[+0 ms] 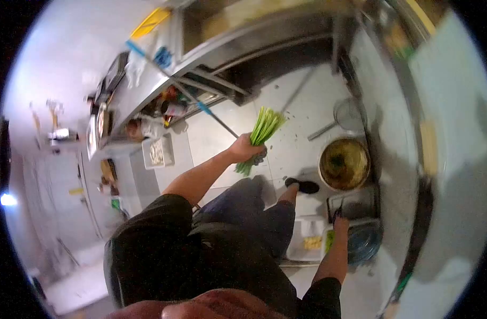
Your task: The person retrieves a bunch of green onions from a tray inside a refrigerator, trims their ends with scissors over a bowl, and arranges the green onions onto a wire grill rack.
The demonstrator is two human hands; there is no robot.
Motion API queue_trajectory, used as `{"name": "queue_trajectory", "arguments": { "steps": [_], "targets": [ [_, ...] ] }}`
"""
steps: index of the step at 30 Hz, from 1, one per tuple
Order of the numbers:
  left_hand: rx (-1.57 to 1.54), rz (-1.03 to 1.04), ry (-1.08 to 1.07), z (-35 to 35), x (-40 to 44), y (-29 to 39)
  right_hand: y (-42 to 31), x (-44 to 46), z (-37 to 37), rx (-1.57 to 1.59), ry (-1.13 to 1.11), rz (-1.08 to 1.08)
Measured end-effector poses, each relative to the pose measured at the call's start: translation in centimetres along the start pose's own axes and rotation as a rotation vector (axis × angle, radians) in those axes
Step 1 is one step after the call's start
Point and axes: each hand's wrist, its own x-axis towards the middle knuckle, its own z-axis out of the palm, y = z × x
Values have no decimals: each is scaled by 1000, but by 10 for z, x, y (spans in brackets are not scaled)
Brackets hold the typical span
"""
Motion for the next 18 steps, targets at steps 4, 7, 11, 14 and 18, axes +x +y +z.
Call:
{"name": "queue_trajectory", "arguments": {
  "steps": [4,7,11,14,18],
  "targets": [
    [87,-63,181,-81,-84,-89,2,-5,25,251,248,210],
    [-17,-206,318,-135,-156,-176,-27,-6,-52,298,109,268],
    [-182,-312,539,-185,-247,-316,-159,-40,-201,203,413,114],
    [-325,-416,671,-211,-306,-408,-299,-55,-307,435,522,224],
    [-432,-482,824,-238,-375,-482,-473,-58,-432,495,740,-35]
  ]
}}
